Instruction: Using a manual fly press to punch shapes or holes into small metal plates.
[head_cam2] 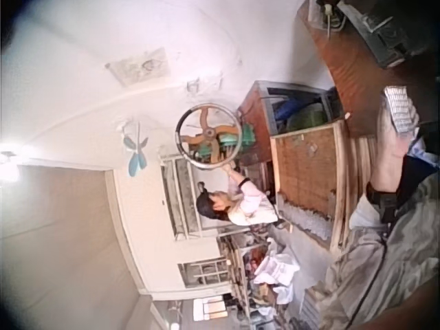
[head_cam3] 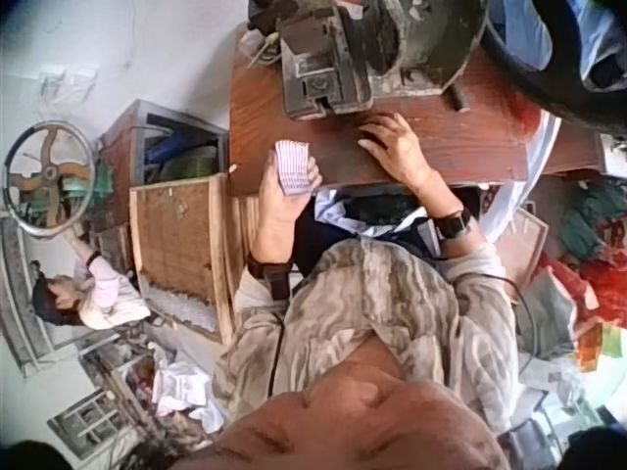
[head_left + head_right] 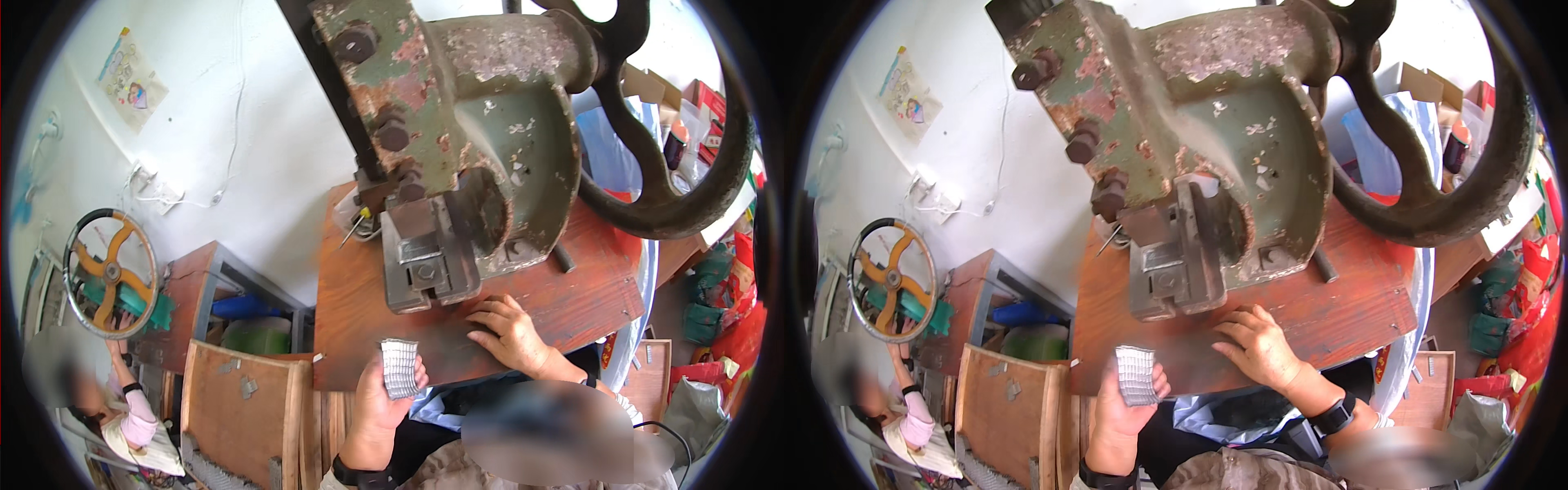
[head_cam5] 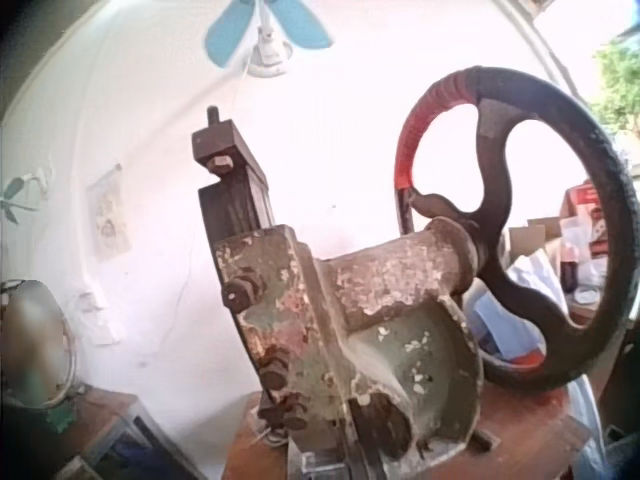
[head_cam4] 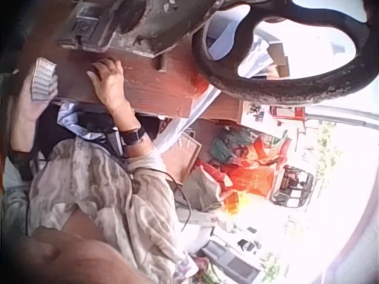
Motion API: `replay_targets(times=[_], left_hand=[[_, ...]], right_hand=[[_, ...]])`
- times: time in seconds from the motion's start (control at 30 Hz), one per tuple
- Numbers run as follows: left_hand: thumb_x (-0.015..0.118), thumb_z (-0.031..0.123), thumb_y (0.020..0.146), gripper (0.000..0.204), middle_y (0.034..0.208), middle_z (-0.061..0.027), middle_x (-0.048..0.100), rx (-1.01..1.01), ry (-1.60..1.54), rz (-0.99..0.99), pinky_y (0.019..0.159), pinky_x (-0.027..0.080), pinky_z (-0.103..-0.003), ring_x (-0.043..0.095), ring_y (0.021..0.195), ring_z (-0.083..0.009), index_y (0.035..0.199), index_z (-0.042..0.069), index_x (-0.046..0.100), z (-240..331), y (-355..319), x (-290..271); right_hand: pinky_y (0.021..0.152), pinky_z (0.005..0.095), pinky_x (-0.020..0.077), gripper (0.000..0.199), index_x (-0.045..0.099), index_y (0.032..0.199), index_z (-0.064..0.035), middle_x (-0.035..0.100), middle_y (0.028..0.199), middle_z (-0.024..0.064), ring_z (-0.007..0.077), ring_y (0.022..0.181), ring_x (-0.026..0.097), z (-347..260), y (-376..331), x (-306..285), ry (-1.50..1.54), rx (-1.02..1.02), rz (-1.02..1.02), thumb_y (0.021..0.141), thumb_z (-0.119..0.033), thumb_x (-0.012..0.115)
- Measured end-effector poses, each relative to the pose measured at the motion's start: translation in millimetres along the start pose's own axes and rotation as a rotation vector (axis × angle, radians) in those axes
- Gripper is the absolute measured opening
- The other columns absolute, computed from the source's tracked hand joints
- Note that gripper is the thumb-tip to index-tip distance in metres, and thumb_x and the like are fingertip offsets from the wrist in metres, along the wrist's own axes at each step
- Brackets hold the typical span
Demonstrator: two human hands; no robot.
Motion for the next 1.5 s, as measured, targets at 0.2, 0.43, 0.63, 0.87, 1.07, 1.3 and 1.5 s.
replay_targets(times=[0.2,0.43,0.63,0.87,1.07,1.3,1.5], left_hand=[[0.056,0.060,0.083,0.059,0.082,-0.0057,0.050,-0.142,-0.221,-0.061,0.067,0.038,-0.032,0.044,0.073,-0.0184,0.105,0.004,0.056,-31.6,-34.1,-10.8],[0.057,0.040,0.093,0.051,0.111,-0.0112,0.064,-0.273,0.565,0.038,0.083,0.049,-0.034,0.062,0.094,-0.0197,0.118,-0.005,0.057,-153.3,-22.8,-144.1],[0.075,0.012,0.076,0.038,0.103,-0.0196,0.064,0.576,1.534,0.173,0.083,0.048,-0.042,0.060,0.097,-0.0366,0.109,-0.002,0.063,36.2,-126.6,-7.2],[0.059,0.024,0.086,0.042,0.137,-0.0280,0.038,-0.067,2.132,1.115,0.105,0.022,-0.059,0.029,0.134,-0.0404,0.118,-0.003,0.057,126.2,-298.1,-108.4],[0.081,0.021,0.068,0.037,0.076,-0.0098,0.067,0.196,1.868,1.123,0.080,0.048,-0.037,0.065,0.078,-0.0240,0.092,-0.002,0.066,153.6,-301.4,-96.3],[0.083,0.018,0.067,0.038,0.079,-0.0089,0.067,-0.067,1.442,0.824,0.070,0.050,-0.027,0.062,0.074,-0.0126,0.094,-0.002,0.066,165.2,-290.2,-148.5],[0.079,0.013,0.071,0.035,0.084,-0.0103,0.069,-0.060,1.495,0.911,0.071,0.050,-0.028,0.063,0.078,-0.0133,0.099,-0.003,0.066,164.8,-287.0,-133.8]], right_hand=[[0.086,0.0408,0.0466,0.023,0.068,0.092,-0.0027,0.065,0.097,0.0116,0.0315,0.095,0.057,6.3,-0.4,-4.0,-0.055,-0.021,-0.001,0.072,-0.013,0.074],[0.083,0.0409,0.0474,0.024,0.067,0.089,-0.0026,0.066,0.095,0.0130,0.0318,0.092,0.059,-26.1,6.9,12.6,-0.095,-0.133,-0.020,0.067,-0.010,0.075],[0.084,0.0422,0.0471,0.024,0.065,0.091,0.0012,0.063,0.098,0.0164,0.0355,0.097,0.057,-8.1,-4.7,3.1,-0.050,-0.054,-0.069,0.067,-0.001,0.071],[0.087,0.0425,0.0449,0.022,0.064,0.091,0.0032,0.061,0.099,0.0167,0.0370,0.101,0.054,-19.8,-1.0,12.8,-0.069,-0.039,-0.114,0.070,0.001,0.068],[0.089,0.0427,0.0438,0.020,0.064,0.091,0.0039,0.061,0.100,0.0173,0.0377,0.103,0.054,-14.7,-1.5,14.4,-0.110,-0.019,-0.132,0.072,0.000,0.066],[0.089,0.0425,0.0439,0.020,0.063,0.091,0.0042,0.060,0.100,0.0173,0.0376,0.102,0.054,-16.9,-2.4,17.6,-0.121,-0.012,-0.135,0.072,-0.001,0.066],[0.088,0.0423,0.0448,0.020,0.064,0.090,0.0038,0.061,0.100,0.0170,0.0374,0.101,0.054,-18.7,-1.5,17.2,-0.121,-0.045,-0.123,0.071,-0.001,0.066]])
Point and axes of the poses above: each hand's wrist, its own y-axis towards the middle knuckle, its own x-axis out of the palm, z = x × y, the point moved 9 cm from there along y, towards the middle knuckle
